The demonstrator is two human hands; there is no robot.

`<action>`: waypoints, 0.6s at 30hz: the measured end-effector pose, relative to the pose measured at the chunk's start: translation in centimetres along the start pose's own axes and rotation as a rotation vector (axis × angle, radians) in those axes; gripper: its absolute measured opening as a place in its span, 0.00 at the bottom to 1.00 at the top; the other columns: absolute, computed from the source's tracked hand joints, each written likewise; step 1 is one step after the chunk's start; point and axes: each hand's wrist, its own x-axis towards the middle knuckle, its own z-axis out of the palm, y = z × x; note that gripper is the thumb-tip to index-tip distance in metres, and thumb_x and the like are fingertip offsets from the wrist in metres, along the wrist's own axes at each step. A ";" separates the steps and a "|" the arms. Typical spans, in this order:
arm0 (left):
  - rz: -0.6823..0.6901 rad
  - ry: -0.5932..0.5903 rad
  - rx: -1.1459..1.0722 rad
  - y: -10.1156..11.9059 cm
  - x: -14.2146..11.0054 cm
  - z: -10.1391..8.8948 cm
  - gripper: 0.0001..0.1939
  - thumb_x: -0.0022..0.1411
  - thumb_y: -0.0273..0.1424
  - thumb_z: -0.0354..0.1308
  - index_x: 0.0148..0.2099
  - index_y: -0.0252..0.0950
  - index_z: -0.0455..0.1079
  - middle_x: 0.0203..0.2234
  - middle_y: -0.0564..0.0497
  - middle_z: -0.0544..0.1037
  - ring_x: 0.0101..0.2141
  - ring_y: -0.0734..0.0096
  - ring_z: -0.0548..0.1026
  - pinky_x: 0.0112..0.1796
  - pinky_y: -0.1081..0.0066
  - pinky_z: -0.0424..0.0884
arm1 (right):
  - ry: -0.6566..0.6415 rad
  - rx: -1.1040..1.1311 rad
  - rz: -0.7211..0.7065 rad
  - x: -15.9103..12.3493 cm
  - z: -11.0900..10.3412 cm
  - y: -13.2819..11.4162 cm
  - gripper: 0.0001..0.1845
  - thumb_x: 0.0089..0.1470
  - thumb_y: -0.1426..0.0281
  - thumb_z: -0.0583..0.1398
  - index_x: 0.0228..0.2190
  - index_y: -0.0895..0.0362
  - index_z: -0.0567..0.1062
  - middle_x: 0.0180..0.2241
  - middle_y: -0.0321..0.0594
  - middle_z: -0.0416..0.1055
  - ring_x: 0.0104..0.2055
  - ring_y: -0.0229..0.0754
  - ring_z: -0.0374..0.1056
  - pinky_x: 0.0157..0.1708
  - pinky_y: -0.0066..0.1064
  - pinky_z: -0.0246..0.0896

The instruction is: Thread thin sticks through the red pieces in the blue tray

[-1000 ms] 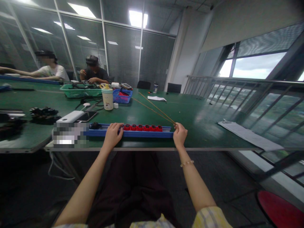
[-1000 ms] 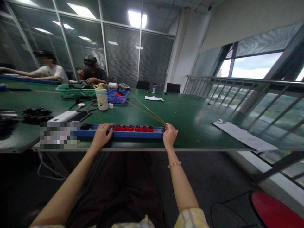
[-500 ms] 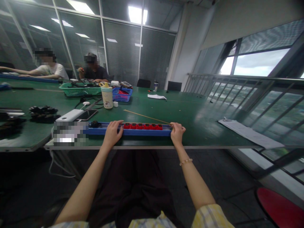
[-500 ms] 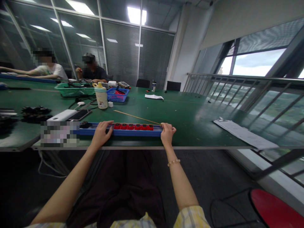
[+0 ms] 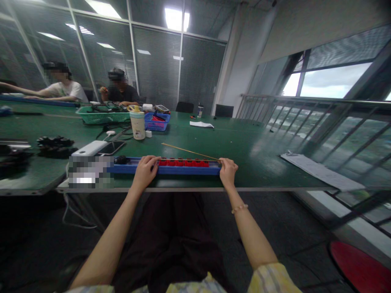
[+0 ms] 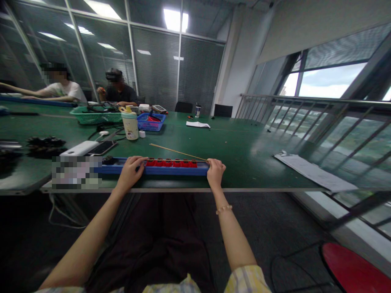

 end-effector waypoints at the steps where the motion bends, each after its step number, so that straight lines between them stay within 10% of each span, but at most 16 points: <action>1: 0.007 0.008 0.001 0.0 0.0 0.0 0.16 0.68 0.31 0.48 0.53 0.39 0.73 0.43 0.45 0.75 0.46 0.59 0.71 0.51 0.57 0.68 | 0.024 0.016 -0.019 0.0 0.2 0.2 0.18 0.63 0.73 0.47 0.40 0.56 0.76 0.42 0.44 0.77 0.48 0.46 0.64 0.49 0.37 0.45; 18: 0.047 0.035 -0.003 -0.4 -0.2 0.1 0.16 0.68 0.31 0.50 0.53 0.41 0.75 0.43 0.46 0.75 0.45 0.61 0.72 0.50 0.58 0.69 | 0.114 0.121 -0.108 0.1 1.1 1.3 0.17 0.62 0.71 0.49 0.38 0.55 0.77 0.39 0.45 0.78 0.45 0.48 0.66 0.47 0.39 0.52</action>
